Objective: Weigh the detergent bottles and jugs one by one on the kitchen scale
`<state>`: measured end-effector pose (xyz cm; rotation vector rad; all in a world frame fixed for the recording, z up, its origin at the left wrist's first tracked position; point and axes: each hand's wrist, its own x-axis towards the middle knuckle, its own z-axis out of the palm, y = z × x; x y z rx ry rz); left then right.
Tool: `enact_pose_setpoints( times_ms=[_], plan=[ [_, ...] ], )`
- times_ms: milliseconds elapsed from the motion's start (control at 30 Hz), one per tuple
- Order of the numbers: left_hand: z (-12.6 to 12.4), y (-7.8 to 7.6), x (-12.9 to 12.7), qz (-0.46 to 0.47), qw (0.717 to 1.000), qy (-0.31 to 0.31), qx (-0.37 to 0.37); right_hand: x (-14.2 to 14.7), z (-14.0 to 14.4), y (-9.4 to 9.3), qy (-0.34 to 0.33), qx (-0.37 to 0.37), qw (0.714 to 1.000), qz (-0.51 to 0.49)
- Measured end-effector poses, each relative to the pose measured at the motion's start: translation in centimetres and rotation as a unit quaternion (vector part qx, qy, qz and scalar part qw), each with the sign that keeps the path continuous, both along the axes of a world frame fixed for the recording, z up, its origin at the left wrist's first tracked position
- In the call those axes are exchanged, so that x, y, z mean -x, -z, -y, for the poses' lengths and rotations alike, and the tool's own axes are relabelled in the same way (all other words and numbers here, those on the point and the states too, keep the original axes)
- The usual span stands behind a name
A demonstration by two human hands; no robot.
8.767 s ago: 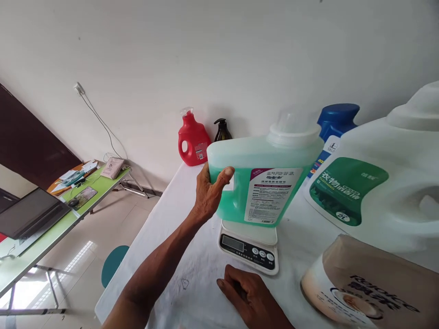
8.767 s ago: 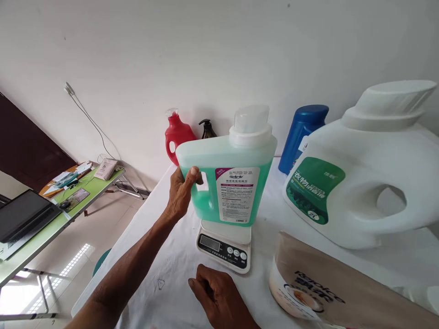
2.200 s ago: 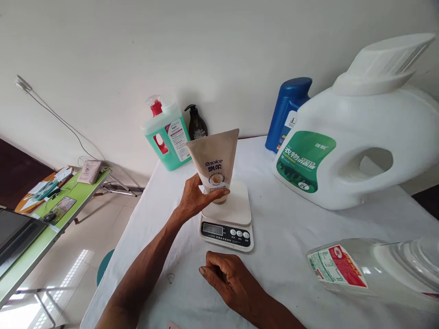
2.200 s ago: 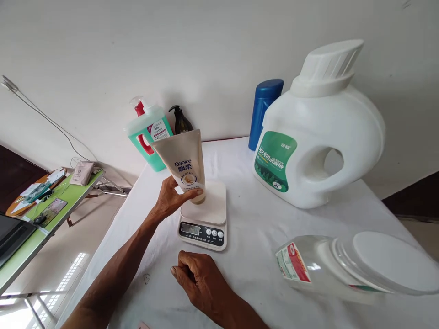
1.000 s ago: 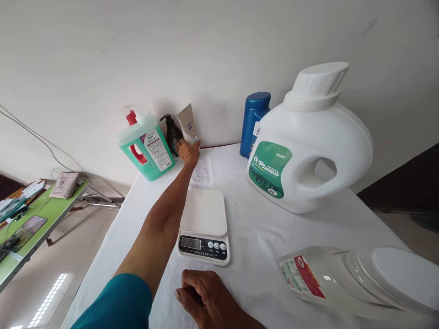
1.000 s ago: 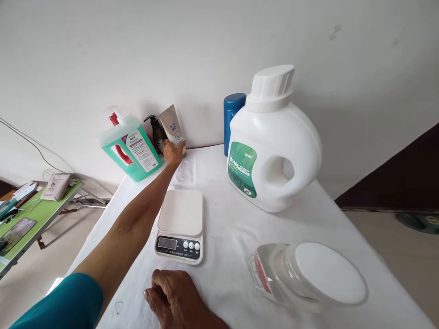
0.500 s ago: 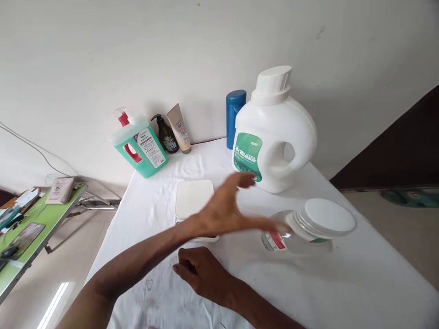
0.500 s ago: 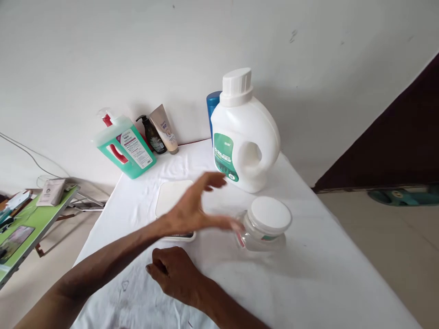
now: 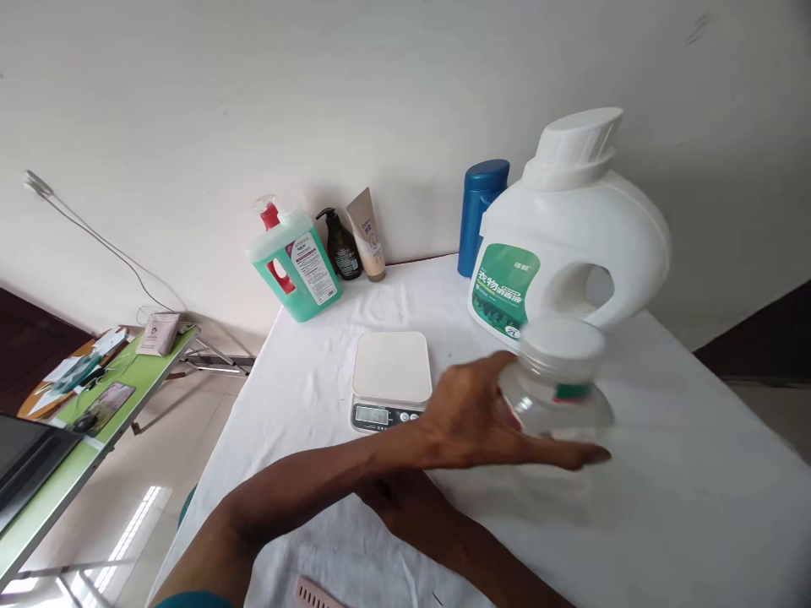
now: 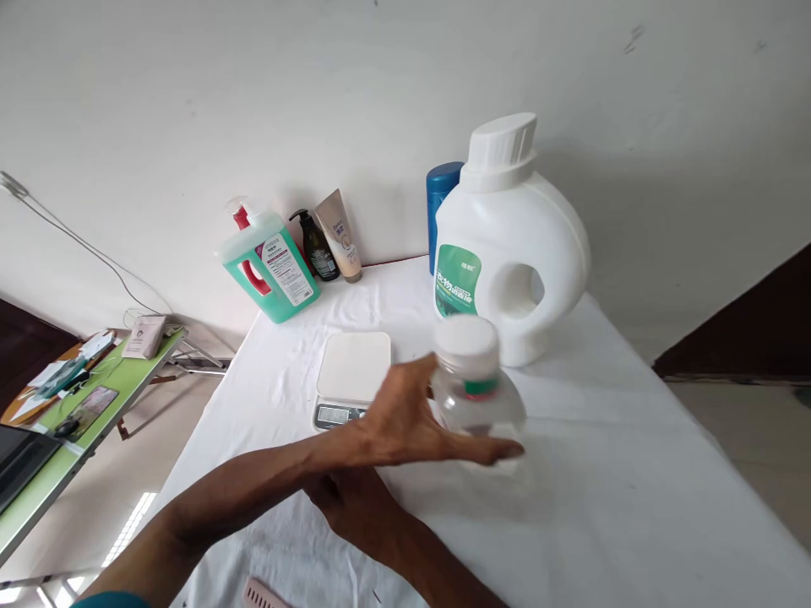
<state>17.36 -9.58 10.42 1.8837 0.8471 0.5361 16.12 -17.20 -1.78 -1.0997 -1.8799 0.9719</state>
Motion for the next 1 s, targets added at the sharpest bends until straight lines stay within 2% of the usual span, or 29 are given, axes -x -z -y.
enact_pose_setpoints(
  times_ms=[133, 233, 333, 467, 567, 700, 1000],
  plan=[
    [-2.3, -3.5, 3.5, 0.067, 0.993, -0.082, -0.056, 0.0, -0.5, -1.8, -0.048, 0.096, 0.992, -0.067],
    [-4.5, -4.8, 6.5, 0.052, 0.983, -0.128, -0.120, -0.1, -0.5, -2.2, -0.062, 0.117, 0.986, -0.097],
    [-6.4, -4.3, 9.0, 0.014, 0.975, -0.159, -0.157, -0.1, -0.5, -2.2, -0.060, 0.105, 0.988, -0.096],
    [-7.9, -2.6, 10.9, -0.005, 0.966, -0.186, -0.178, -0.1, -0.5, -2.2, -0.063, 0.099, 0.989, -0.093],
    [-8.6, -1.7, 11.2, -0.009, 0.965, -0.198, -0.169, -0.1, -0.5, -2.2, -0.060, 0.101, 0.990, -0.083],
    [-9.1, -1.2, 10.8, -0.006, 0.966, -0.203, -0.160, -0.2, -0.5, -2.3, -0.061, 0.115, 0.988, -0.079],
    [-9.3, -0.8, 11.5, 0.029, 0.979, -0.162, -0.124, -0.3, -0.3, -2.3, -0.065, 0.119, 0.987, -0.082]
  ],
)
